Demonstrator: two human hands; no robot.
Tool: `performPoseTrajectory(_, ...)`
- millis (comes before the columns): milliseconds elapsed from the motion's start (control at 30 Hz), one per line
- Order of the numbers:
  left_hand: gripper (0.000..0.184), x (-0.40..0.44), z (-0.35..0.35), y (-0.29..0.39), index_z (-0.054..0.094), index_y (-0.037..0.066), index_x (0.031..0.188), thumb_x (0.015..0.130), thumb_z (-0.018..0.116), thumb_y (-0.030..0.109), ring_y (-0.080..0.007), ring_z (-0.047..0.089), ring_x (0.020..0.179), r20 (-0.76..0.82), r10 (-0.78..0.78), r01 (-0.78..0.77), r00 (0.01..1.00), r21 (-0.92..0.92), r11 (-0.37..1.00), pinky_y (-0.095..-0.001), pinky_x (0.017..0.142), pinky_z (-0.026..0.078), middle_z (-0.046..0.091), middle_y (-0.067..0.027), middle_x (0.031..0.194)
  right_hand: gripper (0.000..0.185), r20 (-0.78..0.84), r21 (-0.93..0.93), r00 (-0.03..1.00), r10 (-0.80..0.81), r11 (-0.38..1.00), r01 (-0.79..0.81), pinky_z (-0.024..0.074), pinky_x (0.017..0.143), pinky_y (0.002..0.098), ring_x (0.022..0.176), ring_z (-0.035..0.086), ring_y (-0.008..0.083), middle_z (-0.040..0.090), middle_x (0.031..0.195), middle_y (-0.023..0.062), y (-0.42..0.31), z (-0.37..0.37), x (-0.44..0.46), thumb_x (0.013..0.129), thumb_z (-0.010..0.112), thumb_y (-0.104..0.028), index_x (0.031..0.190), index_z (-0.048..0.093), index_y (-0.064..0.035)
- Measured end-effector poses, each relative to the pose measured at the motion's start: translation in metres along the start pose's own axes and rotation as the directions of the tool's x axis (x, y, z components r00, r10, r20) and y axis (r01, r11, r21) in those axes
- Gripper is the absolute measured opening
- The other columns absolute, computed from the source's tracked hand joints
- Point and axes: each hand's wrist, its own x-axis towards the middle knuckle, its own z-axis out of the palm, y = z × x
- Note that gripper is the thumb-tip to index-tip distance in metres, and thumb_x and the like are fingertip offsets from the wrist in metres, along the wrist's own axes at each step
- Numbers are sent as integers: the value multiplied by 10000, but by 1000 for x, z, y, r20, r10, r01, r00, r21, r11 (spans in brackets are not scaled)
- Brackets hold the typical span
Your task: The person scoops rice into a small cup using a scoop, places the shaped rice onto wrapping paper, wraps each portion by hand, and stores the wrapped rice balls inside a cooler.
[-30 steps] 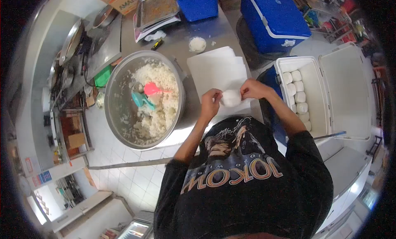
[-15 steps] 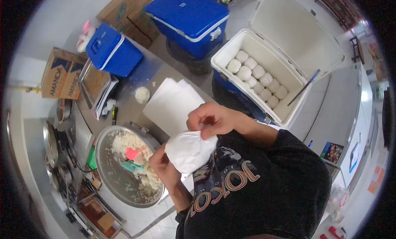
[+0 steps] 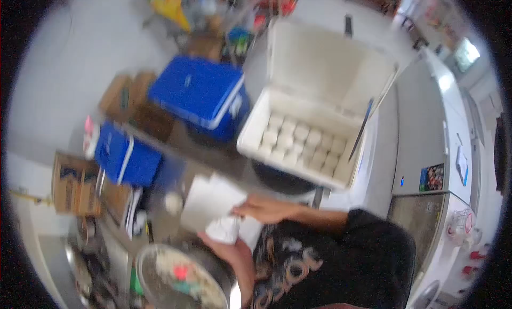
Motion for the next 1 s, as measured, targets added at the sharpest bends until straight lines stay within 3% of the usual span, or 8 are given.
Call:
performPoseTrajectory(67,609,13,8,-20,551,20,1256,1049,359,559,-276,601,1180,-51,13,-8,999,107,994,-430,1055,441,621,-125,1249,594,52,251,999,-5,968,-9,483,927,432,992,639,301,681,1164,193,24,-7,4,1049,419,-518,1181,694,-9)
performPoseTrajectory(100,648,11,32,-23,538,-2,1301,1054,337,562,-291,566,1244,-126,24,-2,992,178,984,-432,1092,411,596,-148,1310,565,-77,-134,937,-341,935,329,471,945,447,1040,623,313,651,1196,204,24,-12,2,1045,453,-485,1201,677,9)
performPoseTrajectory(267,674,23,63,-46,486,-29,1364,1060,332,552,-308,531,1295,-23,-123,123,992,1,992,-435,1115,395,561,-164,1360,503,-370,-185,897,-243,965,186,454,960,442,1044,617,355,649,1159,237,15,-35,3,1035,497,-402,1179,660,51)
performPoseTrajectory(367,665,27,71,-51,476,-31,1353,1062,332,549,-308,555,1245,-82,-56,69,995,173,983,-446,1090,416,568,-164,1318,492,-432,-486,830,-352,866,114,457,974,471,1066,613,416,649,1171,262,-2,-47,-8,1033,498,-385,1146,666,63)
performPoseTrajectory(500,618,22,66,-62,489,-26,1286,1070,333,531,-293,586,1144,40,-59,47,997,259,965,-437,1008,470,584,-150,1196,592,-387,-470,856,-343,872,137,521,899,447,1021,648,435,669,1088,268,22,-10,0,964,588,-443,1246,607,77)
performPoseTrajectory(633,571,25,59,-65,500,-23,1228,1080,332,503,-272,599,1084,114,-58,28,992,242,970,-423,953,494,575,-139,1148,635,-226,-336,962,-154,939,72,537,825,426,900,671,434,681,984,268,13,-25,-2,946,614,-503,1200,617,79)
performPoseTrajectory(867,513,50,39,-79,378,-5,1372,1071,452,404,-284,544,1171,158,-294,188,943,474,860,-391,1002,453,527,-176,1266,514,-89,27,994,57,998,-55,488,827,320,929,567,142,676,1002,75,61,-68,11,904,746,-383,1176,643,42)
performPoseTrajectory(1000,406,69,36,-104,402,104,1315,1062,485,410,-226,521,1122,111,-411,263,905,612,746,-362,937,450,507,-120,1235,530,-102,169,980,171,974,-152,486,871,316,975,586,149,675,1050,59,89,-84,-2,876,779,-378,1191,648,27)
